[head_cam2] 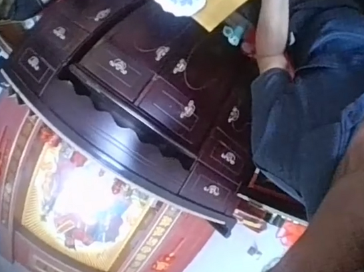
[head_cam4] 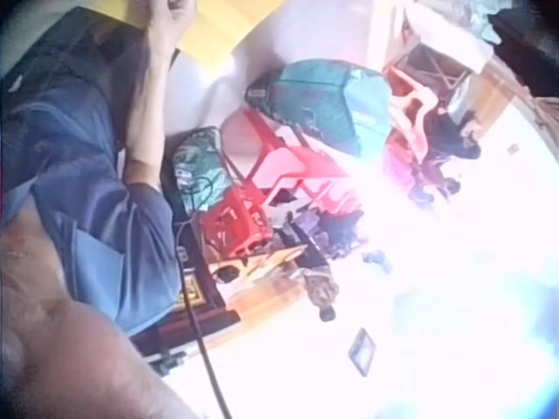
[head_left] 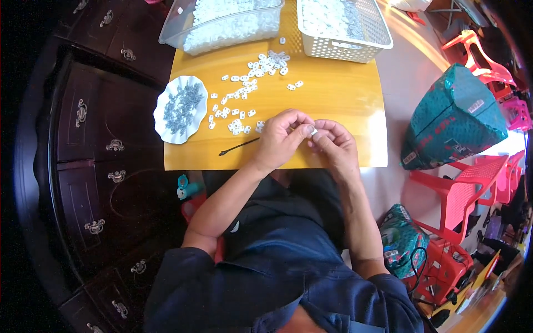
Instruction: The recorder is manually assembling small white plastic components by inserting metal pins into them while seated at a workbench.
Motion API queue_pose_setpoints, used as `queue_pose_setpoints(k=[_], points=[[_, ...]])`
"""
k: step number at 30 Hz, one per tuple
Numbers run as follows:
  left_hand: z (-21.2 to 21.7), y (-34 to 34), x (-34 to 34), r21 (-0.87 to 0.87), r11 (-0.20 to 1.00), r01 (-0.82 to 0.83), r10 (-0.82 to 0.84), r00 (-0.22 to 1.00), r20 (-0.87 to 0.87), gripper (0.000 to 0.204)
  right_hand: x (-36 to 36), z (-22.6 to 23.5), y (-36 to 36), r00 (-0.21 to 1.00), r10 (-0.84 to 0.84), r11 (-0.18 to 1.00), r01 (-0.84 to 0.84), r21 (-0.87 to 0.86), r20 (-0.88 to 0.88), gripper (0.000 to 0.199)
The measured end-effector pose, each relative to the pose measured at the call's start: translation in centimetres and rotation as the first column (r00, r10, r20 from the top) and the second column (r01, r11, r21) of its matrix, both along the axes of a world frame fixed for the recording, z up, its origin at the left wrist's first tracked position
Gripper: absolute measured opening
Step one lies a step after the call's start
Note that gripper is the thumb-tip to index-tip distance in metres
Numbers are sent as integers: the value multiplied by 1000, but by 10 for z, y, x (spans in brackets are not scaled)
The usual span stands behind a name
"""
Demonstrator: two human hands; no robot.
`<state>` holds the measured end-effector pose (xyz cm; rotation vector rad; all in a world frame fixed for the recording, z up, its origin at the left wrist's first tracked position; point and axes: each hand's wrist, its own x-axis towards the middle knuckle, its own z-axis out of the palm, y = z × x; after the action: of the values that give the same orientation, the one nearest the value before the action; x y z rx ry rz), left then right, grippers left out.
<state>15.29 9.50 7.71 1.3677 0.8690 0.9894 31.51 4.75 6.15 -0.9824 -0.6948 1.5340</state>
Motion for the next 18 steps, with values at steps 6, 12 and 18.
queue_pose_setpoints(k=[6, 12, 18], points=[[7, -2, 1, 37, 999, 16, -13, 997, -78, 7, 7, -3, -1, 994, -78, 997, 76, -31, -73, 13], [9, -1, 11, 123, 992, -1, 10, 997, -74, 4, 8, -1, -3, 995, -68, 998, 68, 1, -67, 11], [11, 2, 11, 137, 990, -12, 28, 993, -114, 3, 6, 3, -2, 997, -57, 998, 57, -1, -49, 12]])
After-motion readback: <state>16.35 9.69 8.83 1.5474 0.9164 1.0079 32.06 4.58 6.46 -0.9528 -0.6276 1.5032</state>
